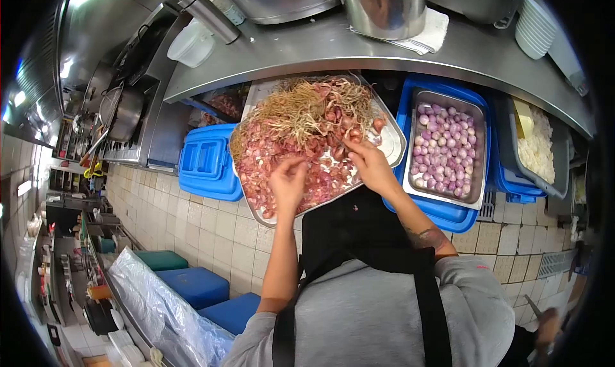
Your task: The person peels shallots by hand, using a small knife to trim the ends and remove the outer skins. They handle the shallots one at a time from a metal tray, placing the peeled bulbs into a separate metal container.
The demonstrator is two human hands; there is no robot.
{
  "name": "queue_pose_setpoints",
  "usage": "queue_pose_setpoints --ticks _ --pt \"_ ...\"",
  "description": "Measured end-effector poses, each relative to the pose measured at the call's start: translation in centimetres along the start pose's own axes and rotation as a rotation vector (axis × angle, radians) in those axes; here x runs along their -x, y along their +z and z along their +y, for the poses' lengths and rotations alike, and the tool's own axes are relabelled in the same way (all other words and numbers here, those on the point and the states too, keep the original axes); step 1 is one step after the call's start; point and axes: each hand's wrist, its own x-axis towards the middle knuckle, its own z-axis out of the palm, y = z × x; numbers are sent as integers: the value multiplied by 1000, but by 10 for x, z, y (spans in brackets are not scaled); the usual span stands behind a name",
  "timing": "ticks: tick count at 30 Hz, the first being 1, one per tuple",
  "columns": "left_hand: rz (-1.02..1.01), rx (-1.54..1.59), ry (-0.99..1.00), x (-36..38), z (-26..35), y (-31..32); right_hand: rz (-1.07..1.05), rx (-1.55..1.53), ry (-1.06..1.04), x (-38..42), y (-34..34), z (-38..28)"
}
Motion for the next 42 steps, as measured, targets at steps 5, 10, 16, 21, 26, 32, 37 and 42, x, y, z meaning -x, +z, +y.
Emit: queue_pose_setpoints --ticks 5,10,16,21,26,32,37,42 --pt "-1 -317 203 -10 -19 45 -9 -79 60 -2 -9 -12" --pt "207 -714 354 -22 -12 57 -5 33 28 -1 -10 -12" --pt "193 -757 330 -26 -26 58 -102 122 -101 -2 4 3" --pt "171 -653 229 -22 -18 43 -186 107 -56 -14 23 1" --pt "204 -631 147 -11 -7 32 -377 -34 98 -33 42 4" --pt "214 -538 184 -9 -15 29 -381 -182 103 -40 63 21" --pt "305 -634 387 -3 -27 31 -448 -351 217 -48 64 27" --pt "489 -701 423 -1 -20 8 -390 -133 337 -46 36 -3"
